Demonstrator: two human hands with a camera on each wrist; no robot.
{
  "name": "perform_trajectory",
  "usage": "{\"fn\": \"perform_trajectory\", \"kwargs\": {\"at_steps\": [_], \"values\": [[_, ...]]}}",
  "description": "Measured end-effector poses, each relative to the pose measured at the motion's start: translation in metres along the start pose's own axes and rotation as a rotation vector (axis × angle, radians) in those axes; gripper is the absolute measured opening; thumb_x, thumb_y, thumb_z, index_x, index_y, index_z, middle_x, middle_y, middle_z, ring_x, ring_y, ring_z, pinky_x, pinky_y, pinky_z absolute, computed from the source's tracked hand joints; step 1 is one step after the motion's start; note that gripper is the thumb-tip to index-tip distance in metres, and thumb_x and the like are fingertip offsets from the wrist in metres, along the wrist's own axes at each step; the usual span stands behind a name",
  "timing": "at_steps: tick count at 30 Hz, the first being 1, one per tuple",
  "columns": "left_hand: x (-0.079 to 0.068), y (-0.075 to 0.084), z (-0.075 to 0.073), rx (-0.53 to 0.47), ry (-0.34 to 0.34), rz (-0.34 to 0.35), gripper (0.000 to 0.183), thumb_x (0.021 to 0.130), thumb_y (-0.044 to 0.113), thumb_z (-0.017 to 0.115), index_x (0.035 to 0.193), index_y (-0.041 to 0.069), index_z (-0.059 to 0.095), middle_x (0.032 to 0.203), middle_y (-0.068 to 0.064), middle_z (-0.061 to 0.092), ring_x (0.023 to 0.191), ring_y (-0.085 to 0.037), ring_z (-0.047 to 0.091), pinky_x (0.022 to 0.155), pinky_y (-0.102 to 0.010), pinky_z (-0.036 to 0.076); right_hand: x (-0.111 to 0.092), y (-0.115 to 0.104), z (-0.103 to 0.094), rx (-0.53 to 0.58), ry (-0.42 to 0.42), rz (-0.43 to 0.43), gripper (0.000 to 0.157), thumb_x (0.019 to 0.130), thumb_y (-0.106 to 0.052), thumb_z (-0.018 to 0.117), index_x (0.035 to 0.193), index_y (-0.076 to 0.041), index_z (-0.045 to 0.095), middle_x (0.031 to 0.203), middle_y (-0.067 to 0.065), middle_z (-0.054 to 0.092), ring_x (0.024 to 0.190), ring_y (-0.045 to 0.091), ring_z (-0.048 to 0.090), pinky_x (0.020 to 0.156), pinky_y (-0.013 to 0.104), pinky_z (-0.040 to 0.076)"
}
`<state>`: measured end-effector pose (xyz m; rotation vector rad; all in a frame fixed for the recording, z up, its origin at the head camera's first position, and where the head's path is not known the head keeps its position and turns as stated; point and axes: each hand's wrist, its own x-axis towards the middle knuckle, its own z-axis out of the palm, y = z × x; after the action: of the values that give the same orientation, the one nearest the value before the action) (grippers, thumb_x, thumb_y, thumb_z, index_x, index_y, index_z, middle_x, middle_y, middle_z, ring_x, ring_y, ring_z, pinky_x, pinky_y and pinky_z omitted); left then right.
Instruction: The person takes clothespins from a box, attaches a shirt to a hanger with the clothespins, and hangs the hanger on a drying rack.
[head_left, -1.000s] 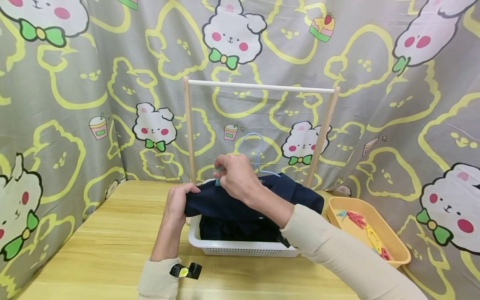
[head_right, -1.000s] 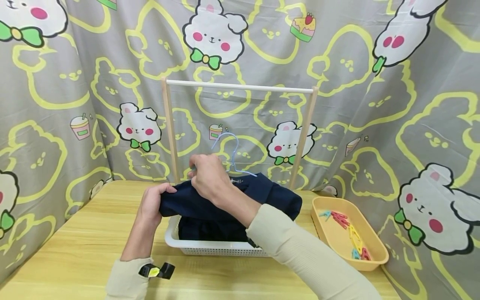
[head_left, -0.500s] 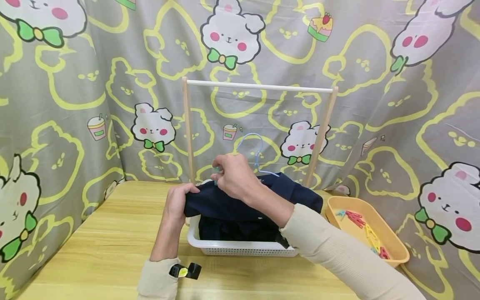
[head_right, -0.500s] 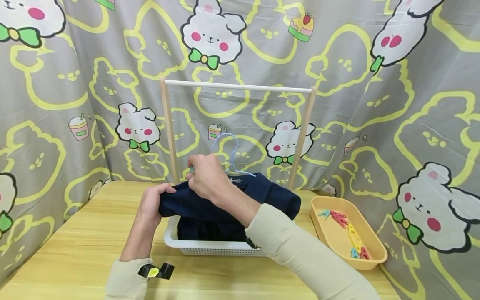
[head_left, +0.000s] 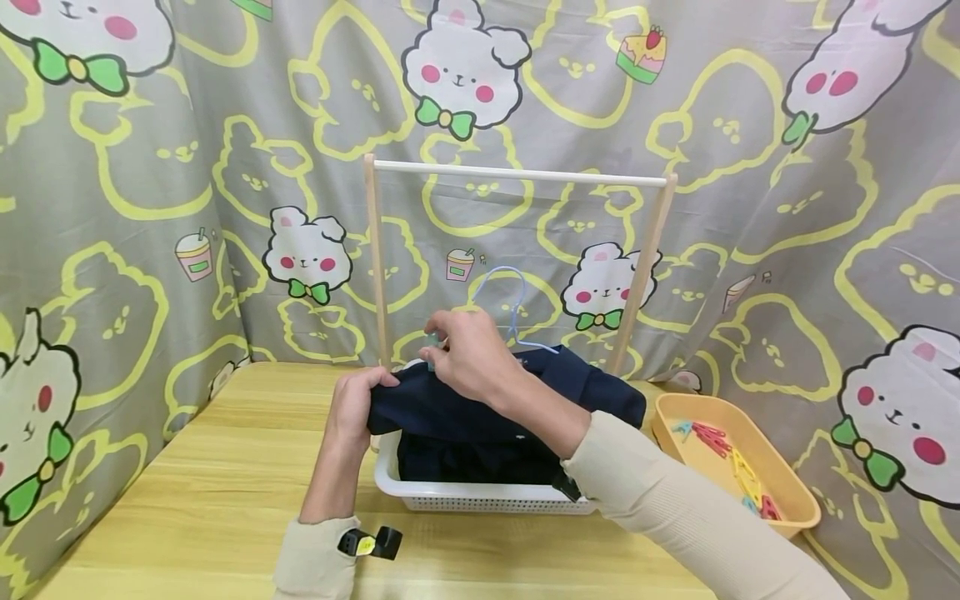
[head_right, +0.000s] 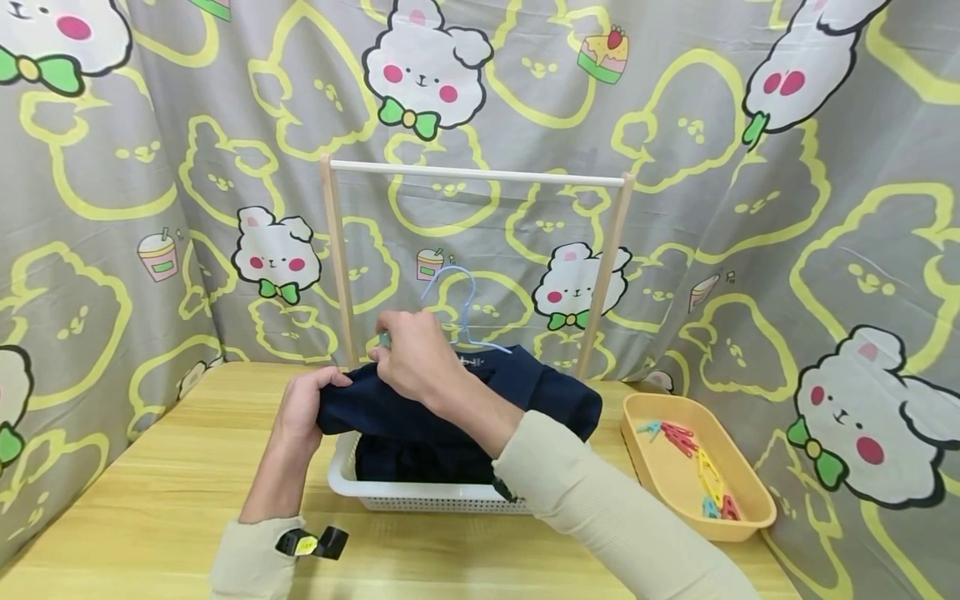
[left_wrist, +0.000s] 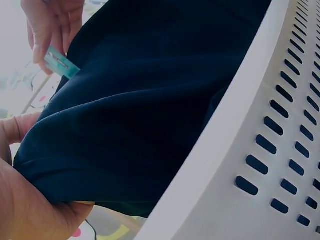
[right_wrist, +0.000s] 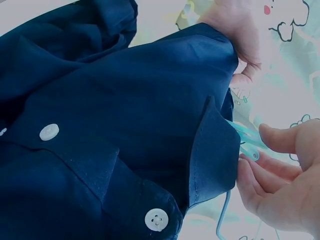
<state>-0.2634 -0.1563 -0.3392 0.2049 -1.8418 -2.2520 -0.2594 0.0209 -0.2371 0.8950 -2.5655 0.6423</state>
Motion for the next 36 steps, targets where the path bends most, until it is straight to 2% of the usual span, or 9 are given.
{"fn": "perform_trajectory", "kwargs": {"at_steps": [12,26,29,36], "values": [[0.000,0.000,0.000,-0.001,-0.002,0.001,0.024,0.082,0.006,0.065,0.060,0.015,0.069,0.068,0.005,0.060,0.070,-0.016,0.060,0.068,-0.027,0.053,-0.002,0.003,-0.001,0.034,0.026,0.013,0.031,0.092,-0.024,0.075,0.120,-0.011,0.071,0.108,0.010,0.074,0.100,0.028,0.067,0.089,0.042,0.054],[0.001,-0.002,-0.001,-0.007,0.008,0.003,0.024,0.082,0.006,0.065,0.060,0.015,0.069,0.069,0.004,0.059,0.070,-0.015,0.059,0.068,-0.027,0.053,-0.006,0.009,-0.009,0.045,0.095,0.003,0.028,0.092,-0.026,0.074,0.117,-0.012,0.073,0.101,0.007,0.075,0.094,0.025,0.068,0.082,0.041,0.054],[0.001,-0.002,-0.002,-0.009,0.006,0.000,0.024,0.082,0.006,0.064,0.060,0.016,0.070,0.070,0.004,0.059,0.070,-0.015,0.060,0.068,-0.026,0.053,-0.010,0.011,-0.013,0.057,0.122,0.004,0.024,0.093,-0.026,0.072,0.113,-0.013,0.075,0.097,0.005,0.075,0.093,0.025,0.068,0.082,0.040,0.054],[0.002,-0.002,-0.003,-0.009,0.001,-0.006,0.023,0.081,0.006,0.064,0.061,0.015,0.070,0.071,0.004,0.060,0.067,-0.015,0.061,0.067,-0.027,0.054,-0.020,0.022,-0.021,0.095,0.245,-0.020,0.012,0.095,-0.022,0.068,0.098,-0.014,0.077,0.084,-0.002,0.072,0.085,0.020,0.064,0.076,0.035,0.053]]}}
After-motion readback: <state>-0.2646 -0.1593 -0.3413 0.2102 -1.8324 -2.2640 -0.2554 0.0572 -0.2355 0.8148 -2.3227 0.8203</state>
